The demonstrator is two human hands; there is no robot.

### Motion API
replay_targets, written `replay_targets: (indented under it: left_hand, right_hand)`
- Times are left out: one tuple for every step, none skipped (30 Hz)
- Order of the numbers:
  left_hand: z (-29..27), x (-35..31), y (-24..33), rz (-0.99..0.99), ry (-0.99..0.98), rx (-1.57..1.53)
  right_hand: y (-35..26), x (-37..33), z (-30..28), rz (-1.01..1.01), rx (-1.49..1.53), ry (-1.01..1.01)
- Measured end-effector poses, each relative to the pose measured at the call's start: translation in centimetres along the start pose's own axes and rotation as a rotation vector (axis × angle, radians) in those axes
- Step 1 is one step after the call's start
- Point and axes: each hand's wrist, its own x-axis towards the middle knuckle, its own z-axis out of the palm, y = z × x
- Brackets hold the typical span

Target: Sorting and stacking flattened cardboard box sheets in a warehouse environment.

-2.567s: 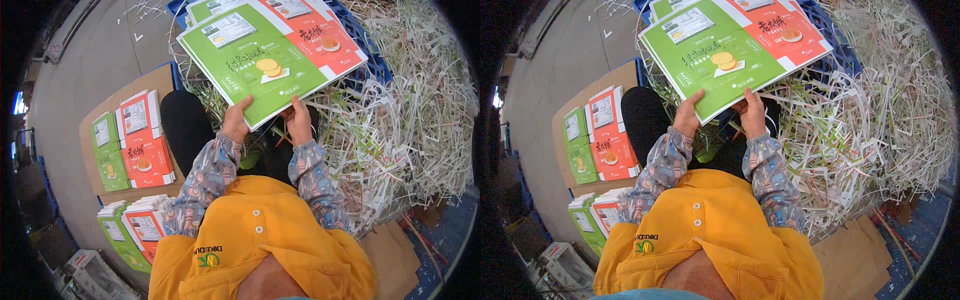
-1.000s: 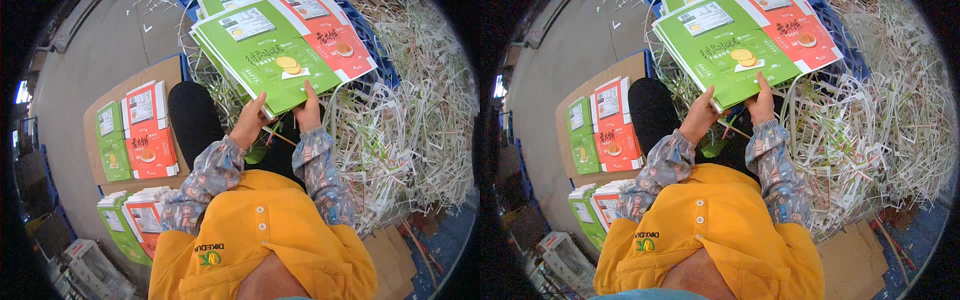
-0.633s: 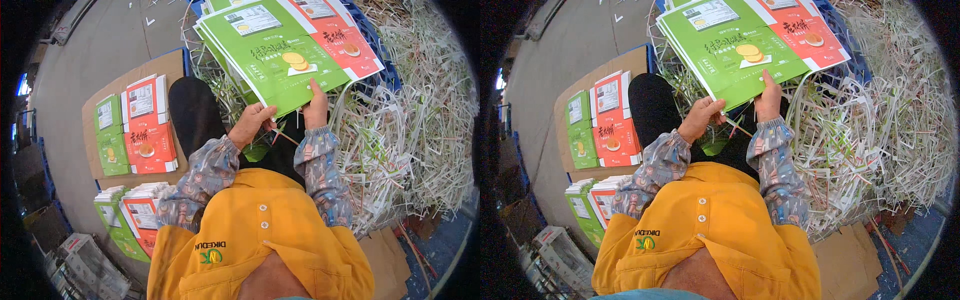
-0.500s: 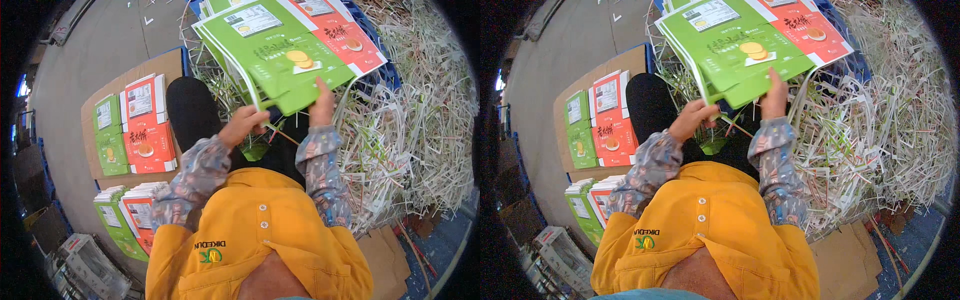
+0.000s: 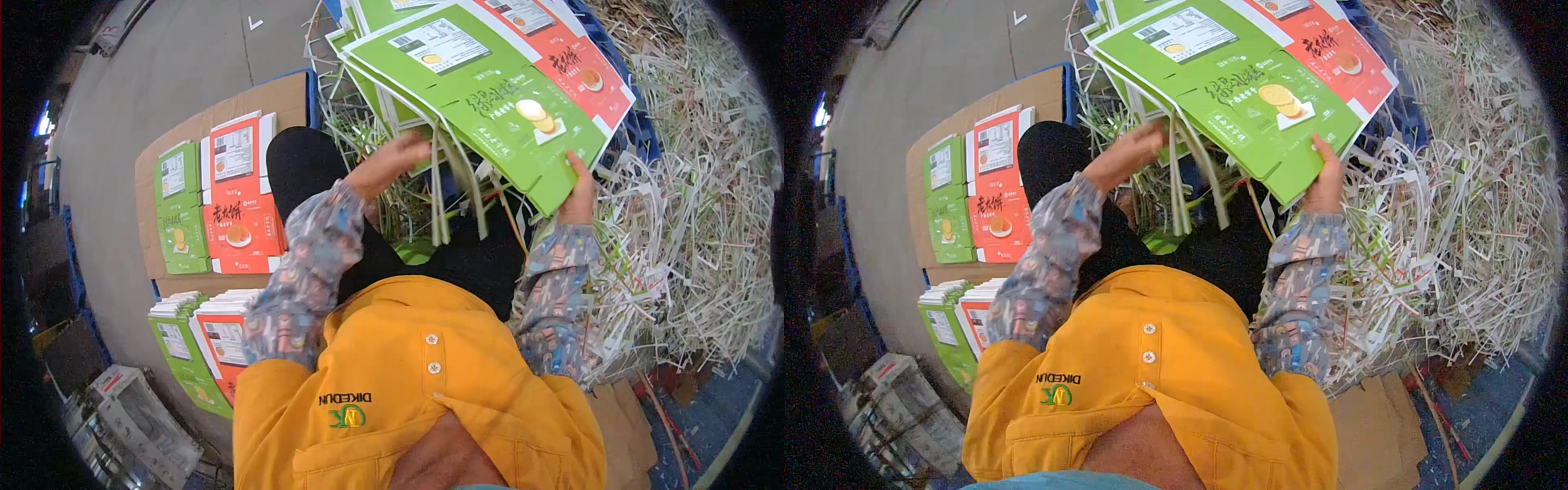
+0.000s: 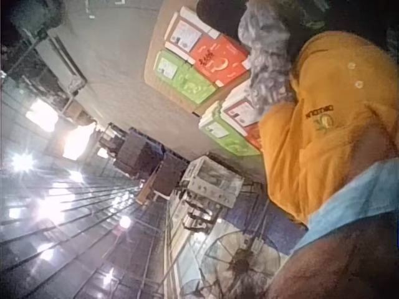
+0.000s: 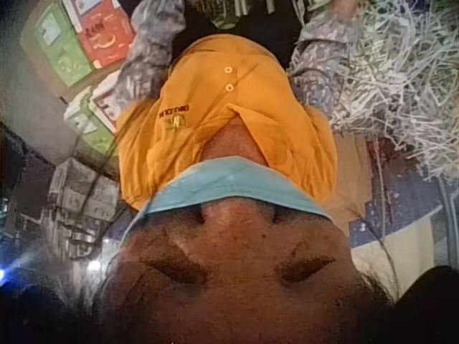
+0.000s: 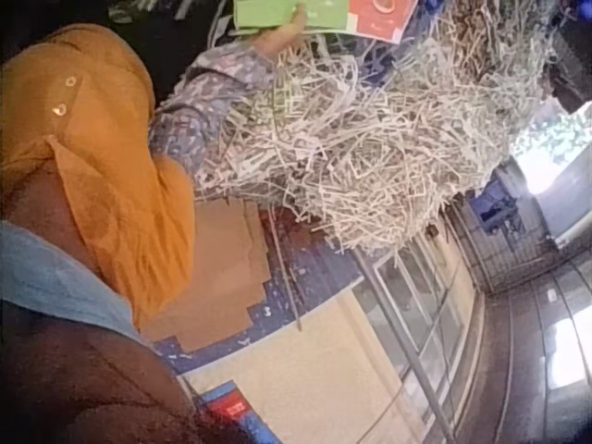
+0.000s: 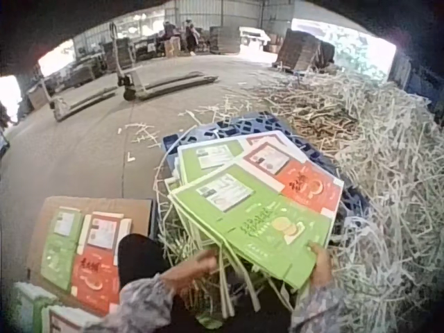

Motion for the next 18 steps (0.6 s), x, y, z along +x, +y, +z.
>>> replay_targets:
  left_hand:
    - [0.7,1.6,0.5,0.021,0.079,-0.249]
    - [2.0,2.7,1.0,0.026,0.086,-0.252]
    - [3.2,3.6,1.5,0.098,0.163,-0.405]
    - [3.8,4.3,1.7,0.169,0.230,-0.557]
    - [3.6,4.8,1.0,0.100,0.279,-0.628]
    - [3.5,5.0,0.7,0.103,0.281,-0.627]
    - [3.5,5.0,0.6,0.135,0.323,-0.582]
    - [3.5,4.9,0.4,0.167,0.365,-0.536]
    - [3.1,4.8,0.3,0.165,0.367,-0.536]
    - [2.8,4.7,0.5,0.108,0.372,-0.345]
    - [2.5,4.5,0.8,0.052,0.375,-0.155]
    - [2.3,4.3,0.9,0.050,0.372,-0.155]
    - [2.2,3.8,1.4,0.062,0.352,-0.028]
    - [2.0,3.6,2.0,0.071,0.321,0.099]
    - [1.4,3.1,2.6,0.074,0.203,0.177]
    - [0.5,2.8,2.5,0.073,0.195,0.178]
    - [-1.0,2.3,1.8,0.177,0.171,0.479]
    - [-2.7,1.6,1.1,0.279,0.143,0.780]
  right_hand:
    - [0.9,0.4,-0.2,0.032,0.023,0.031]
    - [0.9,0.0,0.4,0.035,0.020,0.023]
    - [1.3,-0.9,1.6,0.015,0.024,0.056]
    - [1.5,-1.4,2.2,-0.009,0.030,0.097]
    - [1.7,-1.3,2.2,-0.008,0.030,0.093]
    - [2.0,-1.2,2.1,-0.001,0.023,0.096]
    - [2.2,-1.2,2.1,0.008,0.016,0.102]
    - [2.3,-1.2,2.1,0.009,0.016,0.103]
    - [2.4,-1.2,2.1,0.015,0.020,0.109]
    - [2.2,-1.1,2.1,0.017,0.022,0.119]
    - [2.2,-1.1,1.8,0.015,0.022,0.122]
    - [2.2,-0.9,1.4,0.022,0.035,0.100]
    - [2.4,-0.6,1.1,0.032,0.049,0.072]
    - [2.4,-0.4,0.6,0.029,0.052,0.078]
    - [2.3,-0.2,0.0,0.042,0.057,0.063]
    - [2.2,-0.2,-0.5,0.055,0.063,0.047]
    - [1.9,-0.4,-0.1,0.062,0.066,0.041]
    - [1.3,-0.7,0.1,0.110,0.095,0.013]
